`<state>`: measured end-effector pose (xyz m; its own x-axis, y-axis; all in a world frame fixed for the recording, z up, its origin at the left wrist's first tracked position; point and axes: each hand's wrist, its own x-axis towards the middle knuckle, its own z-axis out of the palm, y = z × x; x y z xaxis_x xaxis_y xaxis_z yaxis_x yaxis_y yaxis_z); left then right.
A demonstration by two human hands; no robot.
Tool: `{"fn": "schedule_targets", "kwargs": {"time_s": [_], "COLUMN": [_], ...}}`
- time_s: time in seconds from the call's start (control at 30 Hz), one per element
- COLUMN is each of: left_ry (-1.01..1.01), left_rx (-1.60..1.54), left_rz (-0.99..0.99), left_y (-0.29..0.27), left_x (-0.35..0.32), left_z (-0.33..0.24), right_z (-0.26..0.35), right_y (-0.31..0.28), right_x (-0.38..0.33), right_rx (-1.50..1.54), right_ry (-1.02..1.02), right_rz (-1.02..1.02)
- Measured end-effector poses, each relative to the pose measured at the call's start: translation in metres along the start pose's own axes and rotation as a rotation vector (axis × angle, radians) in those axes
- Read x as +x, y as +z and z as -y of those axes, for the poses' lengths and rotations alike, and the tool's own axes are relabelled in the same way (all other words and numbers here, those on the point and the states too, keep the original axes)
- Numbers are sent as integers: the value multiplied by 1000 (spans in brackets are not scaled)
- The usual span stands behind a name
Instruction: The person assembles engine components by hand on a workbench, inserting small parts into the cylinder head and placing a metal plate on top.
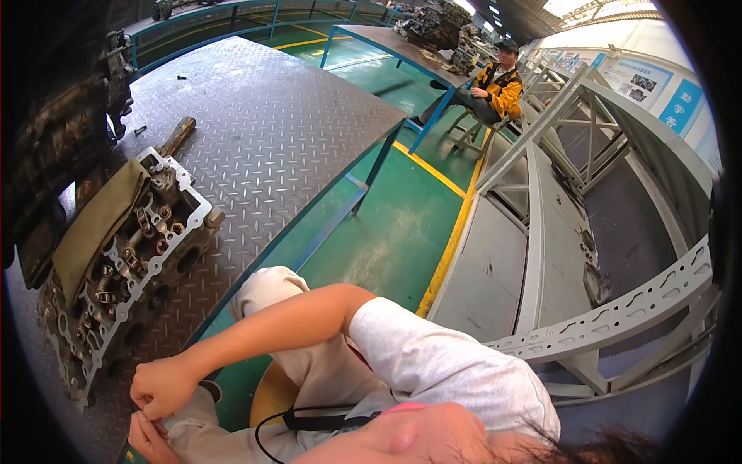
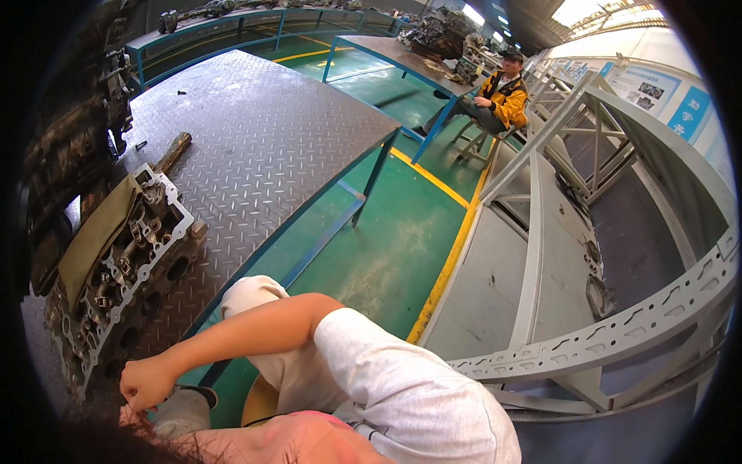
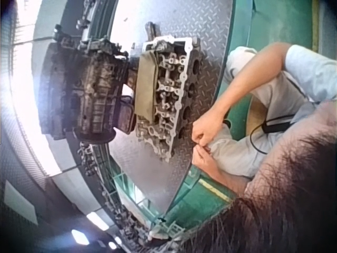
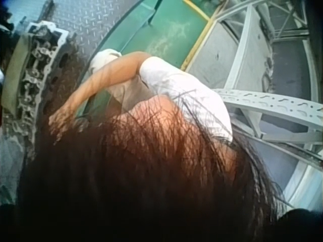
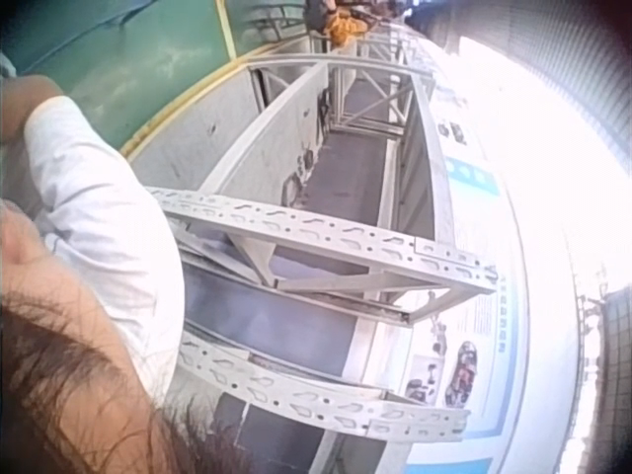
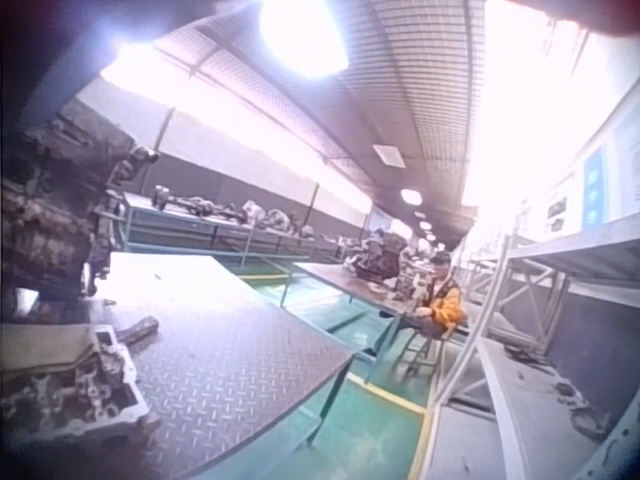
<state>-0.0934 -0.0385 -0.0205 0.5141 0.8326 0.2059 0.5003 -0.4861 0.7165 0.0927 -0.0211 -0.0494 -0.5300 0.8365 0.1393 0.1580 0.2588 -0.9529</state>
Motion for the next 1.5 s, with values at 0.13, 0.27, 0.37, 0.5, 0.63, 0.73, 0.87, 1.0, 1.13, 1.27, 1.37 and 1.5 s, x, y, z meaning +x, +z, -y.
{"fn": "schedule_targets", "kwargs": {"time_s": [0.13,0.27,0.37,0.5,0.63,0.73,0.87,1.0,1.13,1.27,1.37,1.5], "left_ry": [32,10,46,-43,-114,-180,-211,-206,-110,-114,30,113], "left_rx": [78,46,31,-129,-271,-352,-414,-371,-278,-105,218,347], "left_rz": [-116,-184,-237,-376,-549,-597,-522,-583,-604,-587,-683,-689], "left_y": [-1,3,5,8,26,26,22,25,30,21,0,47], "left_x": [-1,-3,-2,0,10,20,25,28,36,28,18,47], "left_z": [6,16,25,56,61,70,81,73,73,62,83,43], "right_z": [11,18,12,18,15,10,9,5,-4,-6,6,-1], "right_y": [3,2,4,6,5,1,-3,-2,-9,-8,11,-23], "right_x": [1,0,4,10,13,18,19,22,24,24,30,6], "right_rx": [174,237,310,487,533,569,578,586,429,-350,-242,-137], "right_ry": [10,36,-10,100,83,69,95,81,-64,-298,-312,-112], "right_rz": [9,-13,-2,18,-57,-95,-128,-132,-259,-462,-438,-455]}}
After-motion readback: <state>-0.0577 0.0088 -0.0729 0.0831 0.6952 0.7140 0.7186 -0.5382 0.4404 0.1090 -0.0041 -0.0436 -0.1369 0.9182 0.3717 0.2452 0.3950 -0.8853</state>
